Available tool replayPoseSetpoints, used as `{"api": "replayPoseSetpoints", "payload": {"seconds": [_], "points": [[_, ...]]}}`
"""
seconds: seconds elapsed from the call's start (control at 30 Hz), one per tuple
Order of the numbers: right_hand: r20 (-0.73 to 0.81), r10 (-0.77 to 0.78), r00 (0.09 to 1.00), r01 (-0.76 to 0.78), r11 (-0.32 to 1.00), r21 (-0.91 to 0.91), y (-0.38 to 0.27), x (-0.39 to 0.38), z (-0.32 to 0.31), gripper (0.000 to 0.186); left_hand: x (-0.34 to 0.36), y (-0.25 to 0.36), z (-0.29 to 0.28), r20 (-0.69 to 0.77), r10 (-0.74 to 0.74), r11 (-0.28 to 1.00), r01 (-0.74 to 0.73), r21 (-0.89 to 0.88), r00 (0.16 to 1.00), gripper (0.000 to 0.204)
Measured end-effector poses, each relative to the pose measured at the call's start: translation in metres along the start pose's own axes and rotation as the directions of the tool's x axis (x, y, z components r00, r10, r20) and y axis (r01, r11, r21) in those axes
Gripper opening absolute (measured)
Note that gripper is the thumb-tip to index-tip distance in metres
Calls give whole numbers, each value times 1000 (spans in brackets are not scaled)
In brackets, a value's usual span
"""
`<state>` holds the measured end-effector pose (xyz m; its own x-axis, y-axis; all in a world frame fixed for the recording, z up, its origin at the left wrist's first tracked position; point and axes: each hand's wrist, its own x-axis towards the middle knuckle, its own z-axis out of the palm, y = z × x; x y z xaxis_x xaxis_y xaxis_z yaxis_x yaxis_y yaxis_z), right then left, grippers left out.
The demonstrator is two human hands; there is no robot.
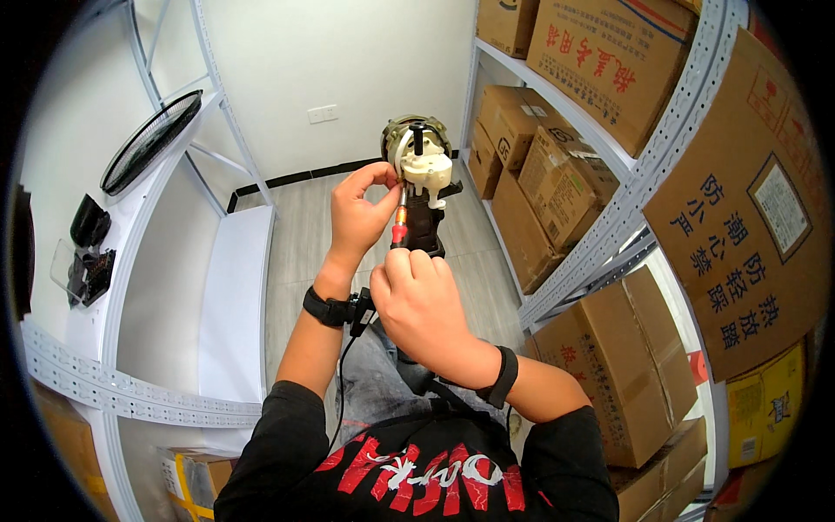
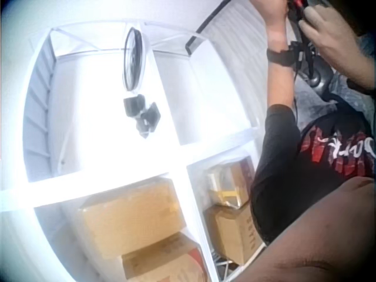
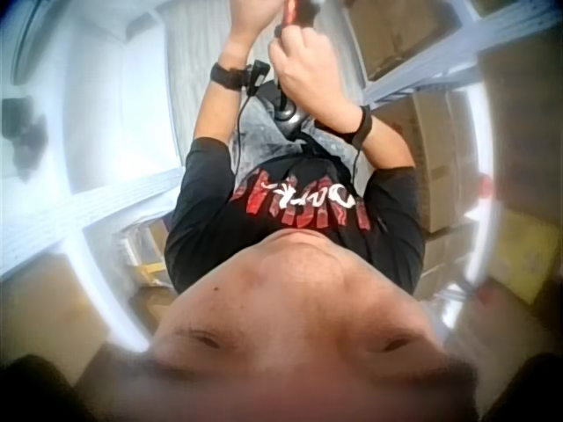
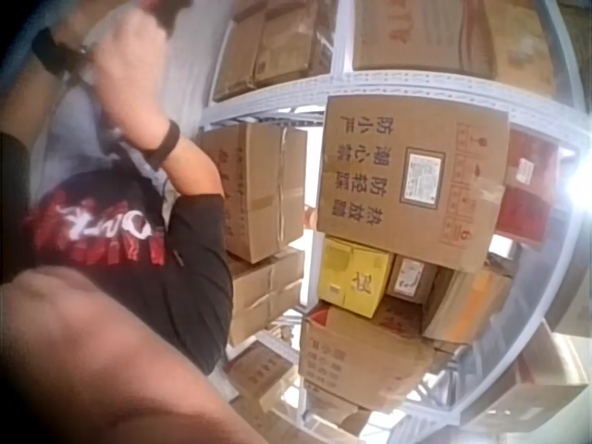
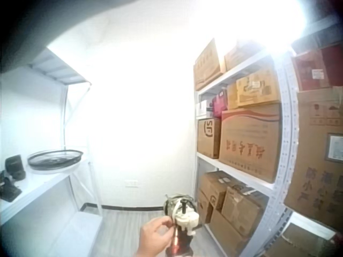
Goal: The person sits on the floor and uses a screwdriver to adjust screws on a mechanical part mounted on a stand. The person repeatedly rotates the part and tightens screws at different positions.
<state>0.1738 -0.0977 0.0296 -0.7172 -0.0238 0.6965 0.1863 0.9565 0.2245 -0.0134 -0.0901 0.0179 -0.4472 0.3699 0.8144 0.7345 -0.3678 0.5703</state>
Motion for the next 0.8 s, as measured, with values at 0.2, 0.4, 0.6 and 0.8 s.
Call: {"api": "replayPoseSetpoints", "payload": {"seconds": [0.2, 0.4, 0.6, 0.8], "points": [[-25, -56, 998, 58, 994, 91, 16, -13, 6, 27, 0, -2, 0, -14, -25, 999, 24, -44, 1000, 16], [-108, 77, 991, -56, 982, 183, 29, -30, 17, 32, -3, -4, 1, -7, -88, 995, 87, -55, 996, 15], [-96, 159, 983, -130, 958, 256, 33, -33, 14, 29, -4, -2, 4, -40, -106, 993, 104, -48, 994, 14], [-32, 320, 947, -253, 802, 541, 44, -14, -11, 23, 0, 4, 9, 25, -148, 983, 150, -110, 989, 14]]}}
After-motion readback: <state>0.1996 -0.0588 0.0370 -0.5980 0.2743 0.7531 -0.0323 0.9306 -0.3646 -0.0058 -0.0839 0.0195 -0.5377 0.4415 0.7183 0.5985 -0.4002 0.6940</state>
